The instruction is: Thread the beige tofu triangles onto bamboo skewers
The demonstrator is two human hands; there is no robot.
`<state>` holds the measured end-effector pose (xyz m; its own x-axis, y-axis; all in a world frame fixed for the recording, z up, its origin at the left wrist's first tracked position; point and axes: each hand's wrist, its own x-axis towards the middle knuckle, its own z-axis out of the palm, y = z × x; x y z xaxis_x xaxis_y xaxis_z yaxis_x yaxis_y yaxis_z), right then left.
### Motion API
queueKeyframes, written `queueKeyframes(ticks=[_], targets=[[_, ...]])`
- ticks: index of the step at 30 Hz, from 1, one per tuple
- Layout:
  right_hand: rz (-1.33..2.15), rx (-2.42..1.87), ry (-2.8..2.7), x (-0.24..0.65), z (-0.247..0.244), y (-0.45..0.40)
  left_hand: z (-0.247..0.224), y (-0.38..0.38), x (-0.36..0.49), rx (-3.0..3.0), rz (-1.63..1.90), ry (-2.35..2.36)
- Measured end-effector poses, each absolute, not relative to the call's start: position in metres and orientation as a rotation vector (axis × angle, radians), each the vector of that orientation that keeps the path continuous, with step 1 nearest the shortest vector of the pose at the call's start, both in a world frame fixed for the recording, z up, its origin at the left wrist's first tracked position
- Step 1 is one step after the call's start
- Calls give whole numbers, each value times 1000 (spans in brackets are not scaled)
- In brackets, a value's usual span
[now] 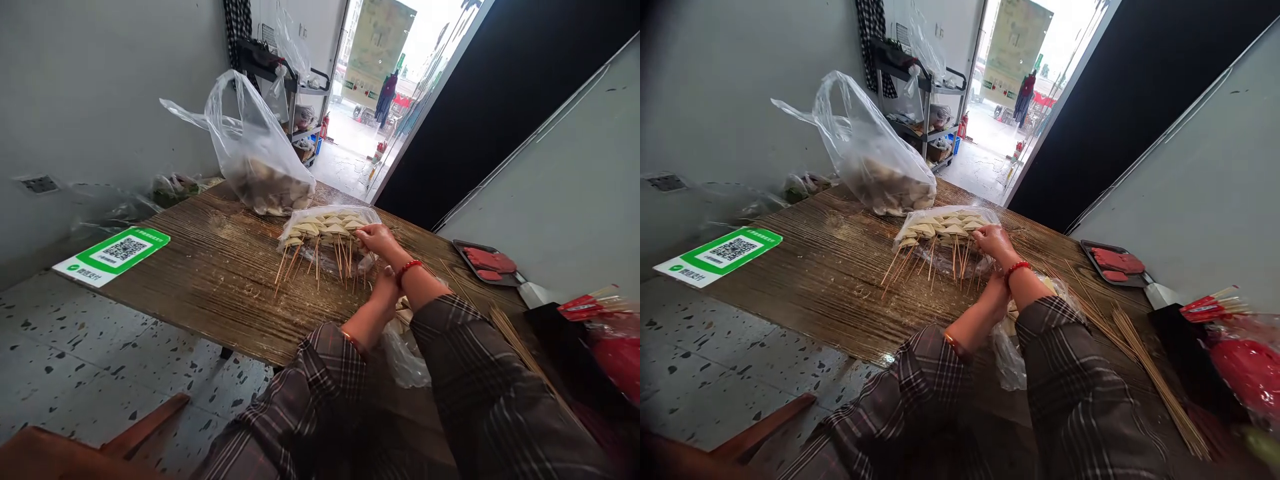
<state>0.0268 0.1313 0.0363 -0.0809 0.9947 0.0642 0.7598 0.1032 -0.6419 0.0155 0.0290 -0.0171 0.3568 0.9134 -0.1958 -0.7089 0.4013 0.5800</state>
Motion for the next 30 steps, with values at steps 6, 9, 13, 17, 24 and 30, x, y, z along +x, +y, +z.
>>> queueKeyframes(ticks=[6, 9, 13, 17, 24, 30], targets=[[415, -1673, -1963, 79, 73, 89, -9, 28, 14, 524, 1017, 542], [328, -1677, -1889, 132, 83, 56, -5, 28, 12, 585, 1034, 510], [252, -1852, -1685, 225, 75, 12, -1, 31, 9, 619, 1049, 487], [223, -2164, -1396, 307, 50, -31, 4, 33, 6, 663, 1051, 480], [132, -2365, -1310, 349, -5, -56, 6, 34, 5, 685, 1043, 495], [-19, -2421, -1441, 341, -25, -14, 8, 33, 3, 701, 1028, 512]])
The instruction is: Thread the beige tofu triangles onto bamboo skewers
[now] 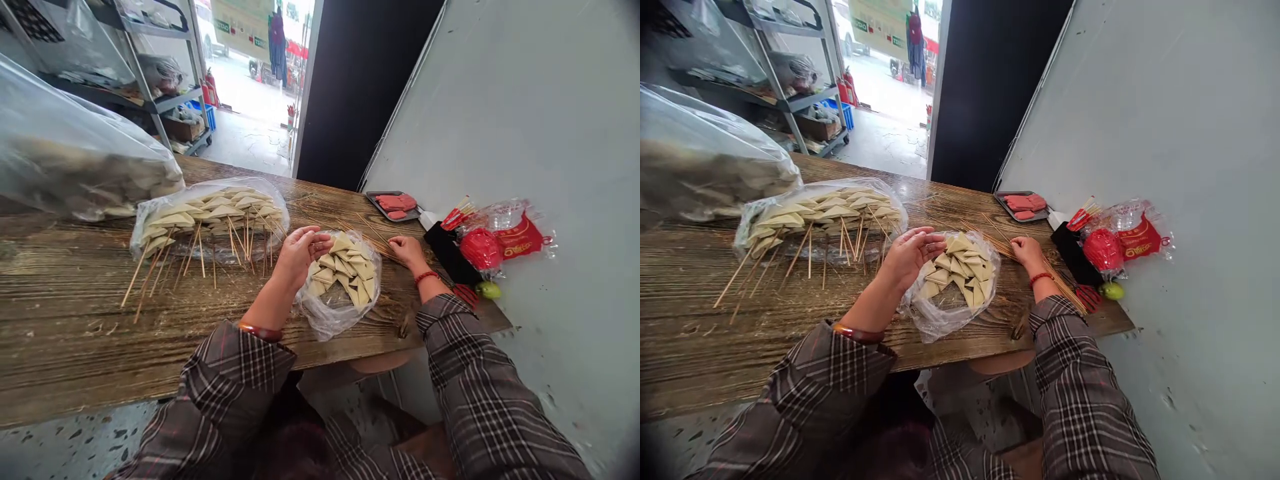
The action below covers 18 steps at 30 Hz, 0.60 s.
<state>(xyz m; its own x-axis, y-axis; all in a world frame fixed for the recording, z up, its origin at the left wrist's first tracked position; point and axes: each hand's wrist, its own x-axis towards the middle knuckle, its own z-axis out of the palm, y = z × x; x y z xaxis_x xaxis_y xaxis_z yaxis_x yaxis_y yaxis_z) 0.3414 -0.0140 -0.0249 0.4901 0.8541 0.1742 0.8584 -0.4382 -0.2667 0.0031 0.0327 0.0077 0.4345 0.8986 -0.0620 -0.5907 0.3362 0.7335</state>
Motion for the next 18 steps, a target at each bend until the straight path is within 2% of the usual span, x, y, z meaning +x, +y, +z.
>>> queueKeyframes(ticks=[18], targets=[[73, -2775, -1350, 343, -29, 45, 10, 28, 1, 694, 993, 548]])
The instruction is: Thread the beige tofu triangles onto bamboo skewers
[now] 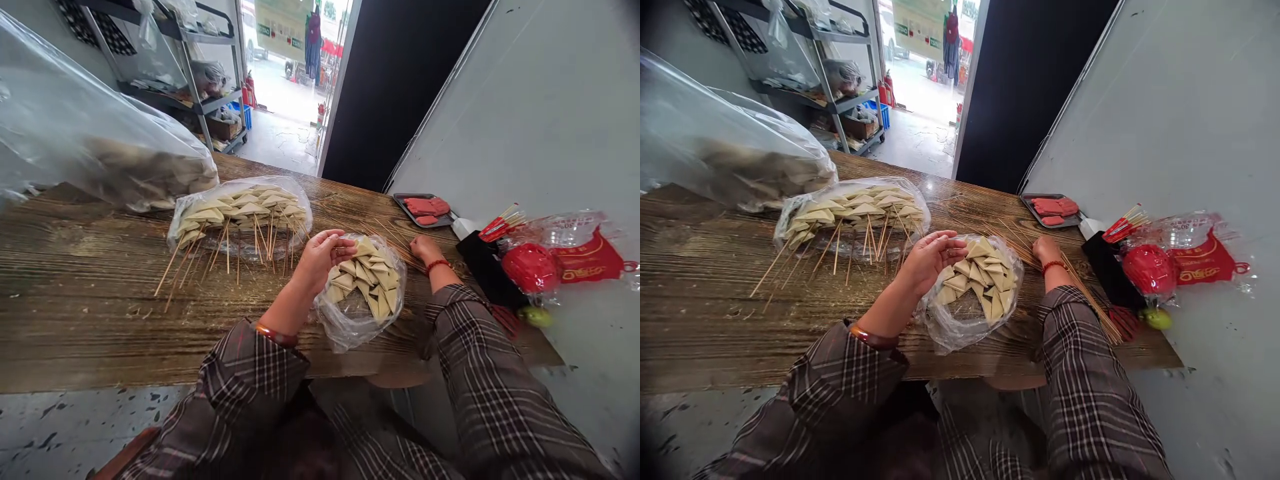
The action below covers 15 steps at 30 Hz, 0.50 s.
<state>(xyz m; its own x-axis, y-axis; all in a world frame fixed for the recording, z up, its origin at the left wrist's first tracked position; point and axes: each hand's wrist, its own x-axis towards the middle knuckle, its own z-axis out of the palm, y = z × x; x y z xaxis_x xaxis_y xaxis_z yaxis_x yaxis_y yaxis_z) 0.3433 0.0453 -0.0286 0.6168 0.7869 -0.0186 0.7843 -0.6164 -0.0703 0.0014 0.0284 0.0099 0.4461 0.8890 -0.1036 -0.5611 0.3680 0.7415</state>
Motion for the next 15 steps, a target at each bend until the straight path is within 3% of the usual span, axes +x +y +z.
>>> queueKeyframes(ticks=[6, 9, 12, 15], targets=[[-343, -2474, -1306, 322, -1, 28, 9, 27, 1, 779, 991, 546], [-491, -1928, -1340, 306, 19, 19, 6, 26, 4, 860, 998, 563], [-344, -1522, -1302, 274, 29, 8, 0, 27, 9, 1062, 1020, 620], [34, -1319, -1218, 231, 27, -3, -7, 27, 13, 1487, 1077, 726]])
